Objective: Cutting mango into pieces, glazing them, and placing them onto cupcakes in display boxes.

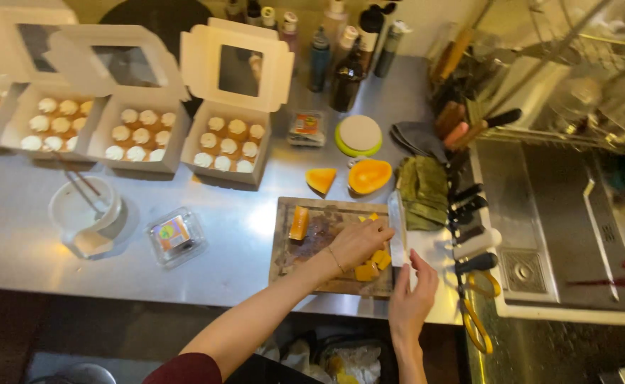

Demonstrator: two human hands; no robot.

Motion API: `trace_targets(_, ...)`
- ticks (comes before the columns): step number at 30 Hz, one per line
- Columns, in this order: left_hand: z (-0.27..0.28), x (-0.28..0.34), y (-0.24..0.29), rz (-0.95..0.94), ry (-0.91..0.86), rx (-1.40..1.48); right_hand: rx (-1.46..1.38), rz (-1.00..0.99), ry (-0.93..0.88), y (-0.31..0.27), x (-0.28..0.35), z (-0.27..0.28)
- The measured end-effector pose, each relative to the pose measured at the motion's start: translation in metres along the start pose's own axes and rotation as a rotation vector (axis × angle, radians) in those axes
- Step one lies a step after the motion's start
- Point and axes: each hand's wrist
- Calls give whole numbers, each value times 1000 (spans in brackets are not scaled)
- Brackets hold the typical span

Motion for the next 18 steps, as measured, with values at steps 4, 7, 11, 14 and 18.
trace_targets(4, 127, 32, 1, 516, 201, 619, -132, 26, 72, -32, -5, -9)
trace_targets(7, 191, 86, -18, 920, 271, 831, -255, -17, 66, -51, -3, -34)
trace_targets(11, 262, 182, -57, 1313, 720, 1343, -286, -129, -265, -93, 4, -104)
trace_targets(14, 284, 263, -99, 1421, 1095, 1366, -336, -146, -569, -150, 12, -184)
trace_targets(18, 306, 351, -157, 1365, 1391, 1290, -532, 21, -822, -225, 32, -313)
Point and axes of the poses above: each hand's wrist, its own x-axis away from the middle knuckle, its own z-axis out of the back of the hand, y = z × x, and after that the axes turned 15 degrees about -x, right-handed
